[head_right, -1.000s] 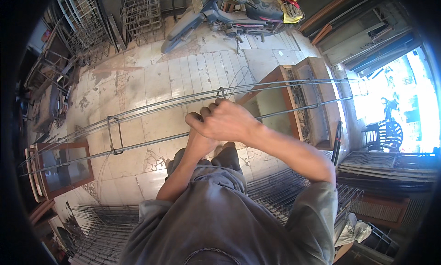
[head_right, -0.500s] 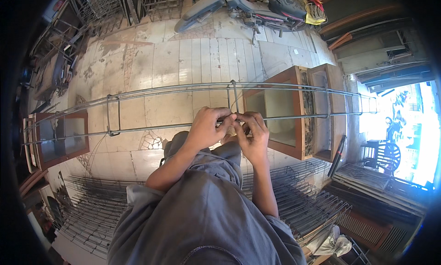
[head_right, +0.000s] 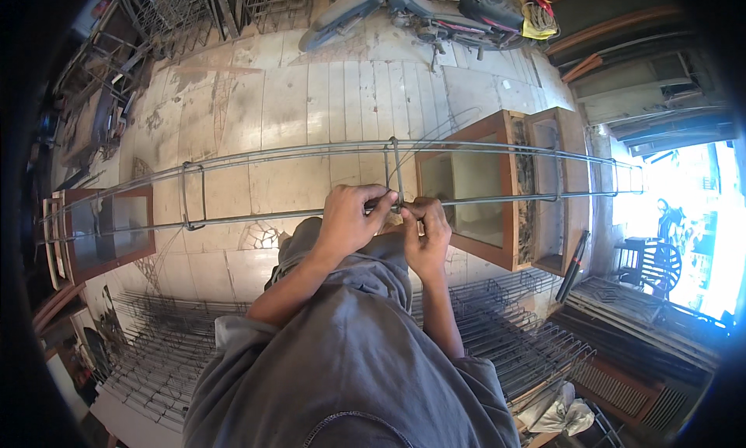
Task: The person connects metal wire grid sections together by wrapping thin wire around the joints using pliers.
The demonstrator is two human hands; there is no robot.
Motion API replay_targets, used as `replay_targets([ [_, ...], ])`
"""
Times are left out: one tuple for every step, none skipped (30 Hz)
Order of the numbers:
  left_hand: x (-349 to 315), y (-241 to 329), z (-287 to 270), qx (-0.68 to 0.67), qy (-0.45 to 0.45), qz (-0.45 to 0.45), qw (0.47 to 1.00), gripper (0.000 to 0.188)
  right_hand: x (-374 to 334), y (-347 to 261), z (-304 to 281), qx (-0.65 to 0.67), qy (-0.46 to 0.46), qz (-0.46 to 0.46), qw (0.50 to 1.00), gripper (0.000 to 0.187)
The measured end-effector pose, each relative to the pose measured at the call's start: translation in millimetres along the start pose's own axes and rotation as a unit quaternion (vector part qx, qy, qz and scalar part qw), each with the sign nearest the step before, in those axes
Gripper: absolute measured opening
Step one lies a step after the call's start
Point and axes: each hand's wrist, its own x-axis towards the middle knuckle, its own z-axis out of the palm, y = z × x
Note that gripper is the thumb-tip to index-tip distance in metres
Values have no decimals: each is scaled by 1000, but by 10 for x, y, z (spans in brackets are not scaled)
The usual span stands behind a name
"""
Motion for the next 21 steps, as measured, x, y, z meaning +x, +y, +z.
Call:
replay_targets([
  [-14,-12,13,-1,3,-8,1000,24,-10,-5,11,-16,4,-7,1000,11],
  [-27,-14,14,-1,7,-15,1000,24,-25,-23,22,-31,10,-15,999,12],
  [-30,-8,7,-3,11,-9,1000,24,-43,-37,29,-46,15,-23,999,12],
  [-30,-3,-1,-4,15,-3,1000,24,-73,-31,37,-71,17,-42,996,14],
  [-22,8,4,-8,18,3,1000,24,-110,-5,33,-98,19,-61,993,15],
  [-17,2,18,-15,20,16,1000,23,-141,18,34,-125,21,-79,989,17],
  [-14,-14,37,-22,21,28,999,22,-170,28,51,-144,30,-85,985,18],
  [-13,-24,50,-27,21,40,999,21,-212,34,91,-161,39,-90,982,20],
  [6,-15,51,-23,13,53,998,20,-234,32,120,-178,49,-94,978,21],
  [41,1,48,-19,4,66,998,19,-231,15,125,-187,54,-97,976,22],
  [68,9,35,-15,-4,77,997,18,-223,-16,134,-195,57,-99,974,22],
  [89,39,5,6,-21,91,996,17,-222,-46,146,-204,61,-101,972,22],
  [109,88,-38,27,-38,104,993,17,-233,-77,167,-210,60,-93,971,23],
  [134,124,-50,45,-58,119,990,17,-252,-114,174,-218,60,-84,970,23],
  [162,130,-44,50,-75,138,986,15,-275,-145,189,-227,61,-74,969,23],
  [189,137,-35,55,-93,156,982,13,-300,-173,218,-221,63,-63,971,26],
  [208,145,-30,62,-110,176,976,12,-324,-198,266,-214,68,-53,973,29],
  [214,184,-26,116,-125,196,966,11,-353,-222,307,-206,74,-42,975,32],
  [216,253,-24,170,-138,217,951,11,-459,-200,360,-166,59,-18,984,41],
  [216,299,-30,224,-151,237,933,11,-511,-237,417,-150,54,2,987,45],
  [197,316,-25,244,-165,255,921,16,-550,-281,480,-133,48,21,990,49],
])
